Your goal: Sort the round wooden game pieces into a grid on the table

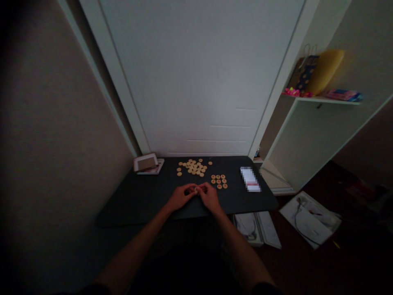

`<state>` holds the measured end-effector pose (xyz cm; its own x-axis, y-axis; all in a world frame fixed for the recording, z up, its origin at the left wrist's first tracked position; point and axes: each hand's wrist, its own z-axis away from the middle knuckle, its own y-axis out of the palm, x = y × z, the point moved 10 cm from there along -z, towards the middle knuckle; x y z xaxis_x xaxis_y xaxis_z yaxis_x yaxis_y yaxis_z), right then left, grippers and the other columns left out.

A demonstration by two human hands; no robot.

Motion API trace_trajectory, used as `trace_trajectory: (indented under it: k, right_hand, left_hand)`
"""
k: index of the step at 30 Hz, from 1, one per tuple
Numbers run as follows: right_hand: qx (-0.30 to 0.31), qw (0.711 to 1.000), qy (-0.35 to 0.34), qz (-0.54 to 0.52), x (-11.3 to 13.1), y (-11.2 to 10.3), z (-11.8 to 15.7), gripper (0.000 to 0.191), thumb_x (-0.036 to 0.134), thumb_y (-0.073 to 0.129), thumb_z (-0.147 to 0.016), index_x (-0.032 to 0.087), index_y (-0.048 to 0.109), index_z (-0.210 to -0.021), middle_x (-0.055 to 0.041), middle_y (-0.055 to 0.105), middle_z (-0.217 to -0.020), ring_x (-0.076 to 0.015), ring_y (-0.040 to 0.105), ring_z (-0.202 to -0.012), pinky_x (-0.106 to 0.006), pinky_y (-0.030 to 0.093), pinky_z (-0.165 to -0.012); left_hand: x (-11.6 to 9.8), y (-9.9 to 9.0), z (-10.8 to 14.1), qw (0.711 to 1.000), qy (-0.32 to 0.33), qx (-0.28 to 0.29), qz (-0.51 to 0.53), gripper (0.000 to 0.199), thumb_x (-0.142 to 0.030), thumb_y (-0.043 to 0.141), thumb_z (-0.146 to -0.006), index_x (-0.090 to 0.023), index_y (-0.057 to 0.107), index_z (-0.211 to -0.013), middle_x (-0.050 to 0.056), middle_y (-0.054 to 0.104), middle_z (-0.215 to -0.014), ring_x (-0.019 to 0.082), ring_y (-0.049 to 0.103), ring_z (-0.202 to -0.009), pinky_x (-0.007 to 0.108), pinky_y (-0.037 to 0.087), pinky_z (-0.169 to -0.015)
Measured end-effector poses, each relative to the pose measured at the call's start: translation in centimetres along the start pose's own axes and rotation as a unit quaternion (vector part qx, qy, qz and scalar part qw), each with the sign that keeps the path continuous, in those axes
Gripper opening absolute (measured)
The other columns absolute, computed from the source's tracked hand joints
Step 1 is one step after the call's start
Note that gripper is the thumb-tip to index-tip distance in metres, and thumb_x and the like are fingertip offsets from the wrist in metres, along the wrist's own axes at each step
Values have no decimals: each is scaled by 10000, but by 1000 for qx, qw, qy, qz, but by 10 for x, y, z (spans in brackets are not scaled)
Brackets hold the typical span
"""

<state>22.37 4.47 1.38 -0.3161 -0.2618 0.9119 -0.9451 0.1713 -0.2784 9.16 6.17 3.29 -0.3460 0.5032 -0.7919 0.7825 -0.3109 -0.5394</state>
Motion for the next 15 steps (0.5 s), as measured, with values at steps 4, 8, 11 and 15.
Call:
trace_trajectory:
  k: [4,8,11,15]
  right_hand:
    - [4,1000,0,-6,-1,1,0,252,441,571,-872,203,643,-912,-22,701,-797,-177,670,-744,-295,524,-716]
    - [5,1000,-12,-9,2,1,1,237,419,546,-888,207,639,-941,-24,700,-823,-175,669,-756,-294,526,-732]
    - [3,1000,-15,-10,2,1,0,229,409,549,-886,213,642,-958,-26,704,-849,-177,671,-764,-296,530,-736]
    - [-10,1000,-18,-8,0,0,-1,227,404,559,-881,222,649,-982,-29,711,-892,-184,677,-794,-304,537,-747]
  left_hand:
    - [-2,-1,0,1000,0,-4,-1,318,-375,589,-868,-236,659,-1144,10,741,-895,168,678,-814,268,517,-776]
    - [-2,-2,0,1000,-7,-7,4,323,-376,584,-874,-227,659,-1150,14,747,-894,169,683,-807,274,520,-784]
    - [0,-2,-1,1000,-14,-5,15,349,-380,593,-869,-215,655,-1170,26,753,-919,179,691,-830,284,525,-804]
    - [5,0,-2,1000,-16,0,22,367,-387,591,-870,-215,659,-1186,39,755,-974,193,697,-883,297,529,-834]
